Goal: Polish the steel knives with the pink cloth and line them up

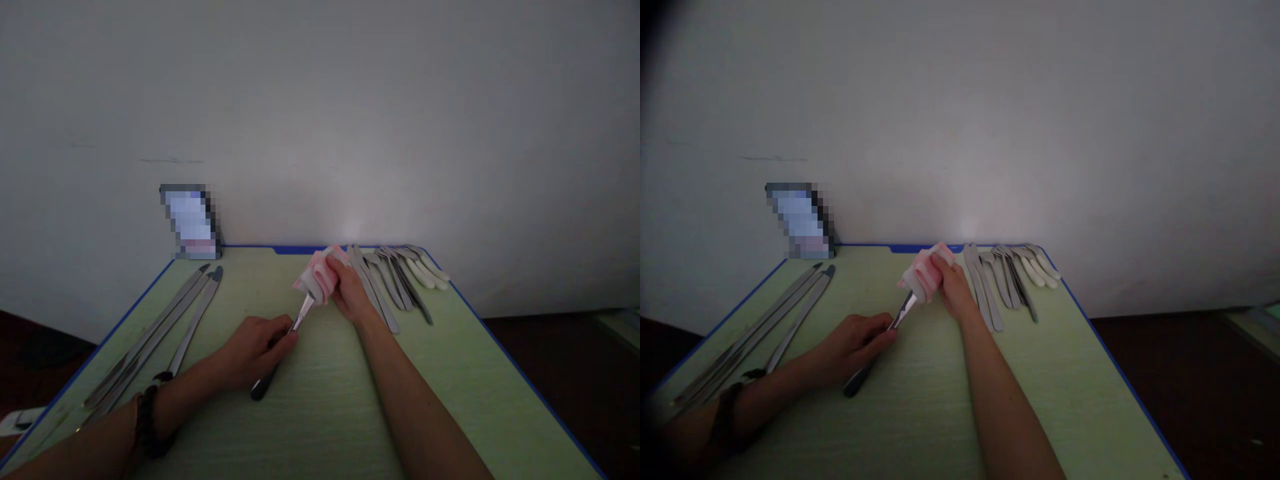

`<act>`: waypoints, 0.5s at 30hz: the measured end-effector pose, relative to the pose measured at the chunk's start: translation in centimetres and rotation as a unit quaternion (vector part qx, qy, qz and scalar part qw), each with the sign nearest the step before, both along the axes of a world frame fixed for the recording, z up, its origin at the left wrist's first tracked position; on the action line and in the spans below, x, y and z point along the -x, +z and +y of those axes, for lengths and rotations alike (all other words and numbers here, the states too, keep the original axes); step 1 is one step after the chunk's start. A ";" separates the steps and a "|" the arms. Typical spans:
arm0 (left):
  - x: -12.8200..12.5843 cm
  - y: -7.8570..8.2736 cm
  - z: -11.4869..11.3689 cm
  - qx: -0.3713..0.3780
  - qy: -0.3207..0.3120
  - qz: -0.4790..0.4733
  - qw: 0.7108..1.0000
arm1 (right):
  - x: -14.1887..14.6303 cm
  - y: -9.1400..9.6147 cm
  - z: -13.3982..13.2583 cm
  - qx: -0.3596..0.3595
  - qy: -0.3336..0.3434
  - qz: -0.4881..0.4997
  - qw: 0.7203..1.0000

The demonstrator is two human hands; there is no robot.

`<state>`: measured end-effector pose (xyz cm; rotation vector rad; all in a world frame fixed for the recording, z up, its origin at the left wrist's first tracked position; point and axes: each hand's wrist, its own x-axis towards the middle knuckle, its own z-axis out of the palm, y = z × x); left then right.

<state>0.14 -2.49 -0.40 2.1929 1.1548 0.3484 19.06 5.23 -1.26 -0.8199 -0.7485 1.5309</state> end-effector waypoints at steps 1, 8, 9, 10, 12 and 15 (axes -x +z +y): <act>0.0 0.0 0.0 0.001 0.001 0.000 1.000 | 0.0 0.0 0.0 0.000 -0.001 -0.004 1.000; -0.1 0.0 0.0 -0.002 0.008 0.000 1.000 | 0.0 -0.3 0.3 0.002 -0.019 0.023 1.000; -0.1 0.0 0.0 0.000 0.009 -0.005 1.000 | -0.1 -0.4 0.4 0.007 -0.027 0.036 0.999; -0.1 -0.1 0.0 0.006 0.011 -0.014 1.000 | -0.2 -0.4 0.5 0.014 -0.034 0.051 0.998; -0.1 -0.1 0.0 0.029 0.022 -0.044 0.998 | -0.4 -0.5 0.7 0.025 -0.041 0.076 0.996; 0.0 -0.2 0.1 0.039 0.063 -0.090 0.993 | -0.4 -0.4 0.7 0.019 -0.033 0.088 0.995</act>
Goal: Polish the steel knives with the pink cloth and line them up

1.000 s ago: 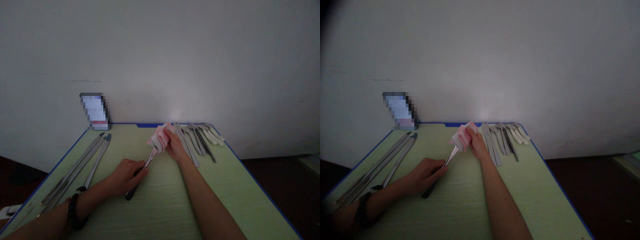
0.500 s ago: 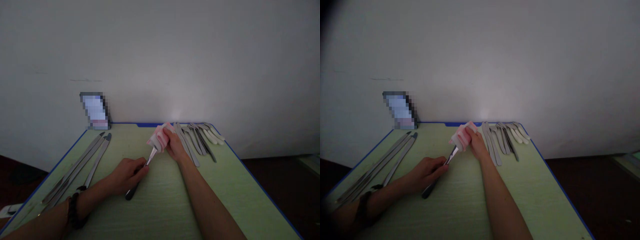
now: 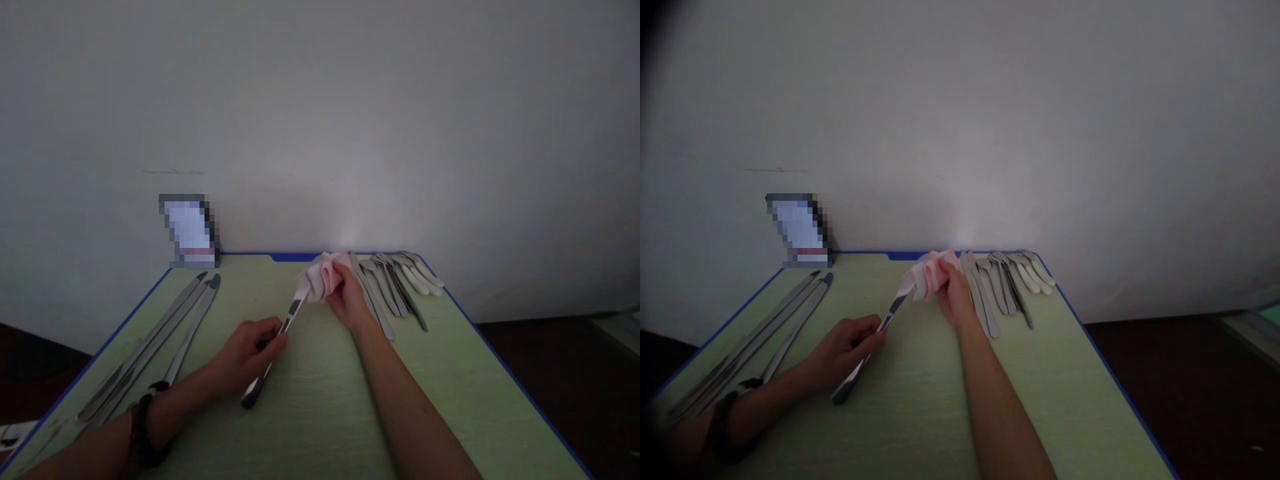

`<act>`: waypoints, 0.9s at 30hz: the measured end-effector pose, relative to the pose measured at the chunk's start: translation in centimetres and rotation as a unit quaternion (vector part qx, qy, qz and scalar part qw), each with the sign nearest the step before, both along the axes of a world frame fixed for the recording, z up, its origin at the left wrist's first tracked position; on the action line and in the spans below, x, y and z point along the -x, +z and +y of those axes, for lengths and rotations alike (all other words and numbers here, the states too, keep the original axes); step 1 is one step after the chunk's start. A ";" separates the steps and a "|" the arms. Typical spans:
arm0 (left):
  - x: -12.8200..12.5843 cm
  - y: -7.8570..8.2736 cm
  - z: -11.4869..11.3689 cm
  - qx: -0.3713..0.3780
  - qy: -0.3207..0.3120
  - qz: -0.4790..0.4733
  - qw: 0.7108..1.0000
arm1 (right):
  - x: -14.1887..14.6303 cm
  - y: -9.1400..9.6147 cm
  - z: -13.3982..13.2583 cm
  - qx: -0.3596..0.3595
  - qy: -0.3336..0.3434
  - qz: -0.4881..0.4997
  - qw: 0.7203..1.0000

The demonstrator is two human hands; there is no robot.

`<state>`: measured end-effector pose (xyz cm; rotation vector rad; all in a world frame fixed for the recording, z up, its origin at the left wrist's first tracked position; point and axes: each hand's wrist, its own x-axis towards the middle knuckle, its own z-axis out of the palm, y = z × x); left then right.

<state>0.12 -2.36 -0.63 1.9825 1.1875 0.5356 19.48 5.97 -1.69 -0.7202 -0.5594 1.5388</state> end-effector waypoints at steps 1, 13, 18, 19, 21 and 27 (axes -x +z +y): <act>0.0 0.0 0.0 -0.002 0.010 -0.006 1.000 | 0.0 0.0 0.0 -0.006 0.005 -0.005 1.000; -0.1 -0.2 -0.1 -0.002 -0.024 0.028 0.999 | -0.1 0.4 -0.3 0.001 -0.014 0.010 1.000; 0.1 -0.1 -0.2 -0.012 -0.039 0.027 0.999 | -0.1 0.5 -0.1 -0.007 0.014 0.011 1.000; 0.1 -0.1 -0.2 -0.011 -0.034 0.023 0.999 | -0.1 0.5 -0.1 -0.020 0.015 0.015 1.000; 0.1 -0.1 -0.2 -0.009 -0.013 0.013 1.000 | 0.0 0.6 0.0 -0.048 0.012 0.033 0.998; 0.0 -0.1 -0.1 -0.002 0.011 -0.007 1.000 | 0.1 0.8 0.0 -0.055 0.017 0.045 0.997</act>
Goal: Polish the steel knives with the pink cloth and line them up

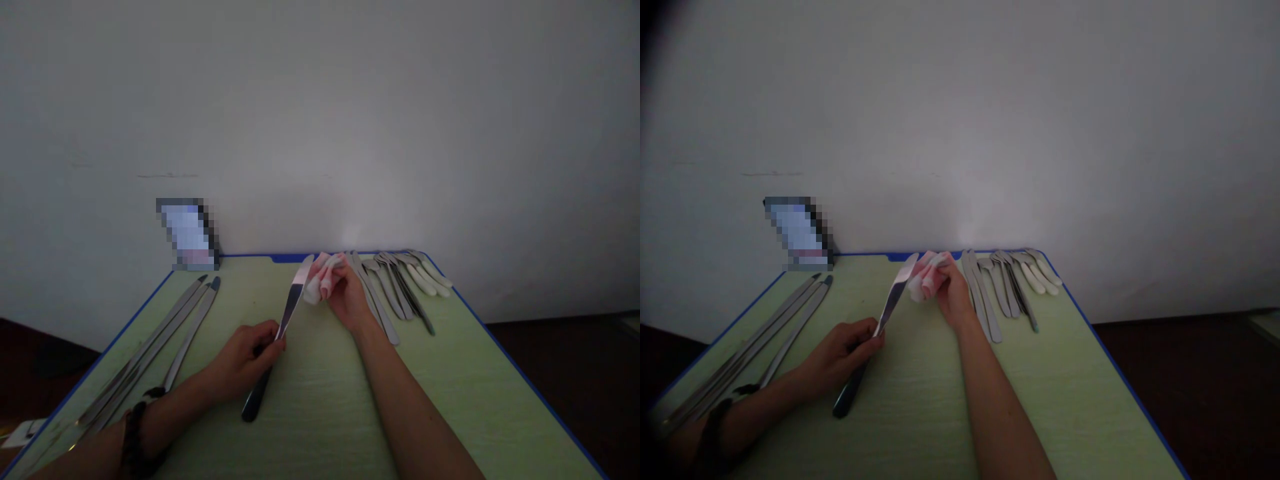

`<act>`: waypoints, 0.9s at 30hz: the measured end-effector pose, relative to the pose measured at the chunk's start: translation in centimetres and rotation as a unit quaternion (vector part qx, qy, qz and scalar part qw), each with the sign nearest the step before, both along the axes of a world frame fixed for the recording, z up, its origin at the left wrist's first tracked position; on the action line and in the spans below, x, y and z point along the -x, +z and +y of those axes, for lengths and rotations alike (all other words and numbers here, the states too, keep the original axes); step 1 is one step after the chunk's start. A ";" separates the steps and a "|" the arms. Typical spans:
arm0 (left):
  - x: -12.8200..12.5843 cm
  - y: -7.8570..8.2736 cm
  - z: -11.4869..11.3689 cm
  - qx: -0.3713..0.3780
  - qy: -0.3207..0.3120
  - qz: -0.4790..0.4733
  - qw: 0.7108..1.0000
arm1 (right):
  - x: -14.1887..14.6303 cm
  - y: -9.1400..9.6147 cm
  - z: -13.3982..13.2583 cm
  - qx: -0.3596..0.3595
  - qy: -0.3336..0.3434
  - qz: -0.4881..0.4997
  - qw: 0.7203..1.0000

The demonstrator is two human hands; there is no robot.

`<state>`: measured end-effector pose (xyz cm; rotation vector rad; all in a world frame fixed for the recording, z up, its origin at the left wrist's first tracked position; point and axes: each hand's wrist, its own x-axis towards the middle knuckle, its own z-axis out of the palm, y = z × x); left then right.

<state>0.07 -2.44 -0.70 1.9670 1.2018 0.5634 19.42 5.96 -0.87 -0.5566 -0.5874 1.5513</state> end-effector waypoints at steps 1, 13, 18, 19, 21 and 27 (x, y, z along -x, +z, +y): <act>0.0 0.0 0.0 0.005 -0.006 -0.003 1.000 | 0.0 0.0 0.0 0.005 0.000 -0.003 1.000; 0.0 0.0 0.1 0.004 -0.019 0.023 1.000 | -0.2 -0.2 0.2 0.024 0.023 -0.007 0.999; -0.2 0.1 0.1 -0.003 -0.014 0.036 0.999 | -0.3 -0.7 0.4 0.035 0.063 -0.019 0.997; -0.2 0.1 0.2 -0.004 -0.009 0.035 0.999 | -0.3 -0.8 0.4 0.043 0.065 -0.013 0.997; -0.2 0.1 0.2 -0.006 0.002 0.034 0.999 | -0.3 -0.8 0.4 0.057 0.067 0.006 0.996; -0.2 0.0 0.3 -0.016 0.030 0.038 0.999 | -0.2 -0.7 0.4 0.067 0.078 0.039 0.994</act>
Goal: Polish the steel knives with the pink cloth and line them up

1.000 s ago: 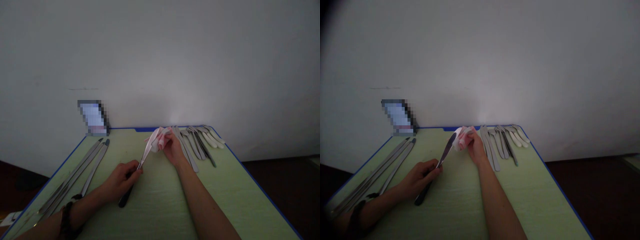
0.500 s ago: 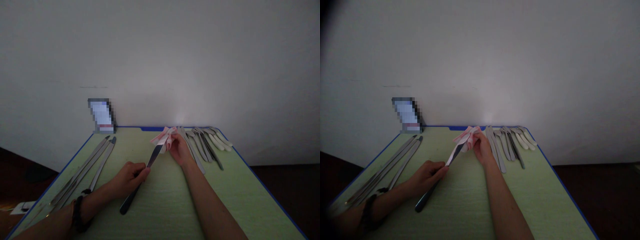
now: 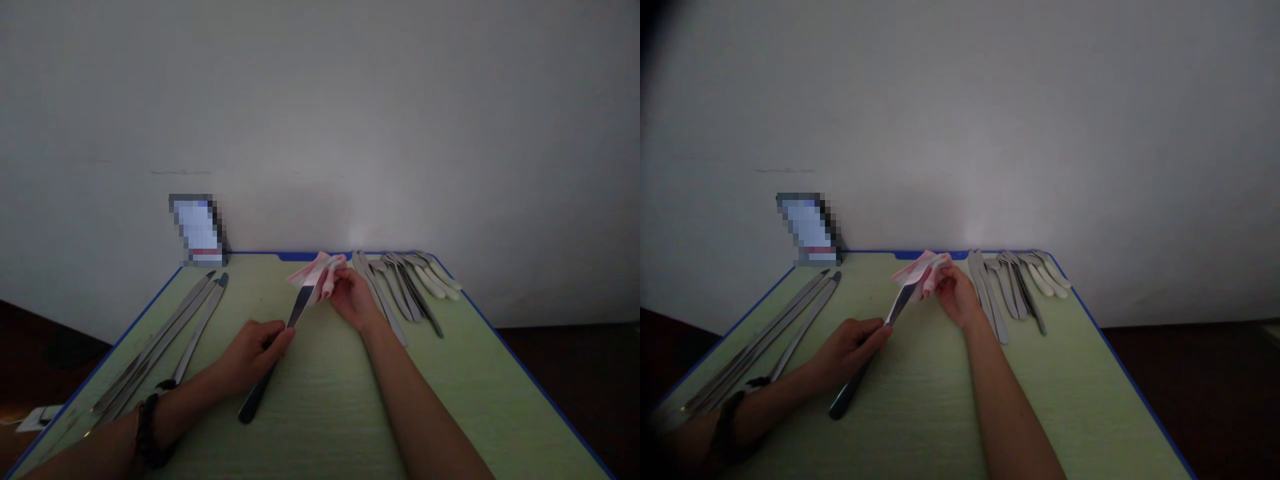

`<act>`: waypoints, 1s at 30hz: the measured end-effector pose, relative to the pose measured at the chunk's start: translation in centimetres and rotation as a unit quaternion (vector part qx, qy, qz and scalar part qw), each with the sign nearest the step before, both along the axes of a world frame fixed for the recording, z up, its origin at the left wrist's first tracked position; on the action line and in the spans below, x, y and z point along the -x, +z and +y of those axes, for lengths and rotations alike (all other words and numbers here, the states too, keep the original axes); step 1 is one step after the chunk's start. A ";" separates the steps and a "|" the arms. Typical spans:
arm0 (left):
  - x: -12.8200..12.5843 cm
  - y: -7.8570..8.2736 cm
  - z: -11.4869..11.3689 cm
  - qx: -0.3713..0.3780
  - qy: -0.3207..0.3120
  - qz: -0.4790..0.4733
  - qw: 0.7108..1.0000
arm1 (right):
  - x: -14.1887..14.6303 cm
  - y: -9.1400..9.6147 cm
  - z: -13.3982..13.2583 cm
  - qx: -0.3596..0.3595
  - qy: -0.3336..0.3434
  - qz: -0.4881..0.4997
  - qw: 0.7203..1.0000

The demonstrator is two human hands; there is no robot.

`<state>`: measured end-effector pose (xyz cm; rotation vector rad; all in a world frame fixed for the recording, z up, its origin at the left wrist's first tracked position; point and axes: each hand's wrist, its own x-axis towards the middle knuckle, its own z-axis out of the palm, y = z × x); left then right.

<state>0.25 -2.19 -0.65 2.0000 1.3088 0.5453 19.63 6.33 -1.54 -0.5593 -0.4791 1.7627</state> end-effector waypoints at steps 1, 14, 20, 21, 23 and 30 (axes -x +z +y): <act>0.0 0.0 0.0 -0.001 0.003 -0.002 1.000 | 0.0 0.0 0.0 -0.001 0.001 -0.003 1.000; 0.0 0.2 -0.1 -0.008 0.006 0.007 1.000 | -0.3 0.1 -0.6 0.000 0.021 -0.010 1.000; 0.0 -0.1 0.0 0.004 -0.012 0.015 1.000 | -0.1 0.3 -0.7 0.033 0.045 -0.013 0.998; 0.0 -0.2 0.0 0.005 -0.017 0.018 1.000 | -0.1 0.3 -0.8 0.035 0.049 -0.020 0.998; 0.0 -0.3 0.0 0.004 -0.026 0.024 0.999 | -0.1 0.3 -0.9 0.031 0.057 -0.028 0.998; -0.3 -0.2 0.2 0.007 -0.011 0.002 1.000 | 0.3 0.5 -1.1 -0.002 0.132 -0.080 0.988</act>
